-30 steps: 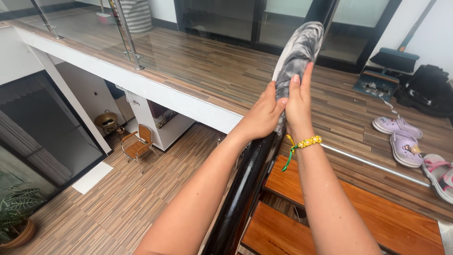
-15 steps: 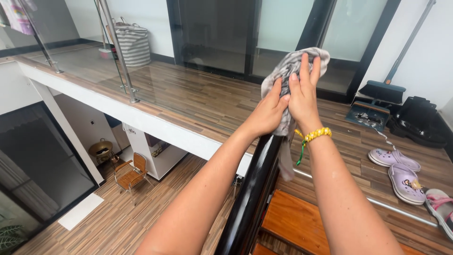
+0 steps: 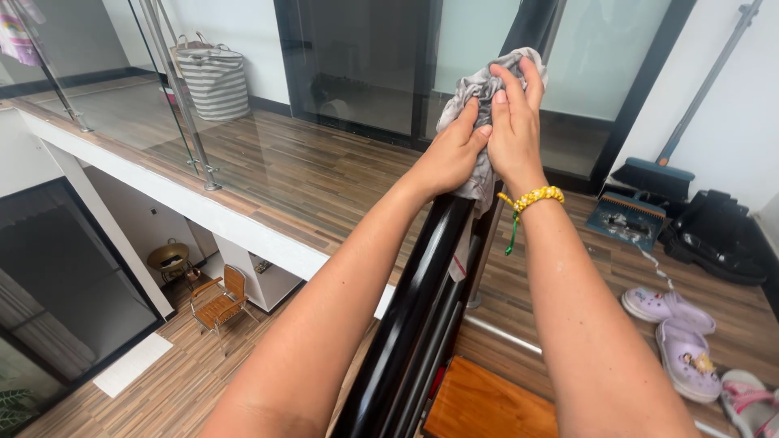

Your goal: The recorder uses a cloth to wipe down and clean the metal railing of an indoor staircase.

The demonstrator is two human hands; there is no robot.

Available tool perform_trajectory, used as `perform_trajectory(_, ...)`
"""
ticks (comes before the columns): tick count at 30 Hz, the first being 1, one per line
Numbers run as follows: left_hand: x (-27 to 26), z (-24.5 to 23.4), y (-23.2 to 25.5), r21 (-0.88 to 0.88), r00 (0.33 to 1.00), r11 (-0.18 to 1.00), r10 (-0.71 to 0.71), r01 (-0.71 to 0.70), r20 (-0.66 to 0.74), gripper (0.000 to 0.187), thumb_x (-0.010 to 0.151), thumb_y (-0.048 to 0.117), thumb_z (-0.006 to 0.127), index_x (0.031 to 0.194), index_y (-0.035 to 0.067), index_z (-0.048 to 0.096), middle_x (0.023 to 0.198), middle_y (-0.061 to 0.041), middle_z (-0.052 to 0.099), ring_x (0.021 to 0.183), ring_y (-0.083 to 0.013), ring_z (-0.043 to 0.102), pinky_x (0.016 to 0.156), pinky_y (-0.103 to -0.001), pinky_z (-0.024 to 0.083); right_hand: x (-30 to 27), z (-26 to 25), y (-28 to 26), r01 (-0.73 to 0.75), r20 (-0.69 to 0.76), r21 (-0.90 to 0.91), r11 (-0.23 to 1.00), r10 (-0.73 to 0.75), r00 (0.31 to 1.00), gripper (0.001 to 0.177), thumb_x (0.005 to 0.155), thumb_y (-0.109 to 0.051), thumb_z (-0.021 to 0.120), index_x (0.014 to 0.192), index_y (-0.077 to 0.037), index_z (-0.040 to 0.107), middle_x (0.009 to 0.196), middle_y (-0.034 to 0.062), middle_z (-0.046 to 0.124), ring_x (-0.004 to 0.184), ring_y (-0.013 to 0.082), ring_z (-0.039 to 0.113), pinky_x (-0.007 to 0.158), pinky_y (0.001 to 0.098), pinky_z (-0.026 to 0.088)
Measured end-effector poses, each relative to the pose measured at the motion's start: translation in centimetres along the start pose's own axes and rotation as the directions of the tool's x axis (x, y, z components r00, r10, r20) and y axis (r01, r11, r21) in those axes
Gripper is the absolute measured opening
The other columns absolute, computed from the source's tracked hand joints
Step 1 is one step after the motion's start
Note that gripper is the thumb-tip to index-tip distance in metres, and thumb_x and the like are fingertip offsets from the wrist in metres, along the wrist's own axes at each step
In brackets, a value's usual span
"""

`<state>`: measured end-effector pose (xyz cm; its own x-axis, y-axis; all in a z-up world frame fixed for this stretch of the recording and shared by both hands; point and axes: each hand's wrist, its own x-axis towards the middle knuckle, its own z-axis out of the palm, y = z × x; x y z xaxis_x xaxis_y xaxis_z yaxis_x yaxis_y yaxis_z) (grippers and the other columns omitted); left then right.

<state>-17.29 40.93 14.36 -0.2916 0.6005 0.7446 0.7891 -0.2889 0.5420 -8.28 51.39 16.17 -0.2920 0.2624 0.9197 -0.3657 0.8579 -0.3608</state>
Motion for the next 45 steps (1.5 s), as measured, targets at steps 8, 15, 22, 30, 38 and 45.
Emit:
perform_trajectory(8, 4.4, 0.1, -0.7, -0.013, 0.985, 0.985, -0.173, 0.173, 0.015, 0.065, 0.105, 0.029, 0.051, 0.157, -0.004, 0.029, 0.159, -0.026, 0.041, 0.15, -0.0334, 0.039, 0.12, -0.036, 0.032, 4.0, 0.1, 2.8, -0.048, 0.023, -0.023, 0.999, 0.049, 0.999, 0.037, 0.109, -0.014, 0.043, 0.141, -0.007, 0.06, 0.165, 0.0191, 0.028, 0.152, 0.0372, 0.037, 0.122, 0.0417, 0.035)
perform_trajectory(15, 6.1, 0.9, -1.9, -0.15, 0.963, 0.951, -0.27, 0.271, 0.027, 0.064, 0.104, 0.028, 0.05, 0.156, -0.003, 0.03, 0.161, -0.023, 0.039, 0.151, -0.0306, 0.037, 0.119, -0.035, 0.031, 6.0, 0.7, 5.3, -0.078, 0.032, -0.049, 0.996, 0.08, 0.996, 0.048, 0.111, -0.017, 0.045, 0.156, -0.002, 0.04, 0.167, 0.0275, 0.011, 0.156, 0.0451, 0.021, 0.125, 0.045, 0.027)
perform_trajectory(22, 9.2, 2.0, -3.4, -0.178, 0.959, 0.943, -0.281, 0.28, 0.021, 0.065, 0.104, 0.028, 0.048, 0.157, -0.005, 0.028, 0.161, -0.025, 0.037, 0.151, -0.0307, 0.036, 0.12, -0.035, 0.03, 8.4, 0.0, 7.0, -0.052, 0.073, -0.13, 0.99, 0.062, 0.995, 0.05, 0.11, -0.016, 0.047, 0.156, 0.002, 0.038, 0.168, 0.027, 0.012, 0.157, 0.0459, 0.02, 0.127, 0.0462, 0.025)
perform_trajectory(30, 14.6, 4.9, -6.7, -0.199, 0.987, 0.969, -0.154, 0.144, -0.039, 0.065, 0.106, 0.028, 0.048, 0.156, -0.008, 0.028, 0.162, -0.028, 0.036, 0.153, -0.0332, 0.033, 0.122, -0.036, 0.027, 12.0, -1.2, 8.5, -0.049, 0.065, -0.161, 0.986, 0.06, 0.996, 0.047, 0.109, -0.014, 0.046, 0.152, 0.006, 0.045, 0.168, 0.025, 0.019, 0.156, 0.0425, 0.025, 0.127, 0.0429, 0.025)
perform_trajectory(38, 16.3, 6.6, -7.7, -0.317, 0.997, 0.947, -0.072, 0.059, -0.027, 0.066, 0.107, 0.029, 0.045, 0.157, -0.008, 0.026, 0.159, -0.029, 0.04, 0.15, -0.035, 0.037, 0.12, -0.037, 0.031, 13.7, -2.5, 8.7, -0.05, 0.074, -0.223, 0.974, 0.068, 0.995, 0.044, 0.108, -0.014, 0.047, 0.147, 0.005, 0.05, 0.166, 0.026, 0.023, 0.151, 0.0426, 0.032, 0.122, 0.0426, 0.031)
perform_trajectory(45, 7.6, 4.1, -2.2, -0.095, 0.987, 0.983, -0.157, 0.158, 0.016, 0.07, 0.106, 0.032, 0.045, 0.157, -0.01, 0.021, 0.148, -0.035, 0.048, 0.141, -0.0412, 0.048, 0.115, -0.04, 0.039, 6.3, -3.2, 1.8, -0.034, 0.089, -0.312, 0.95, 0.065, 0.994, 0.04, 0.109, -0.014, 0.047, 0.144, 0.003, 0.055, 0.162, 0.0213, 0.041, 0.145, 0.0413, 0.045, 0.121, 0.0439, 0.036)
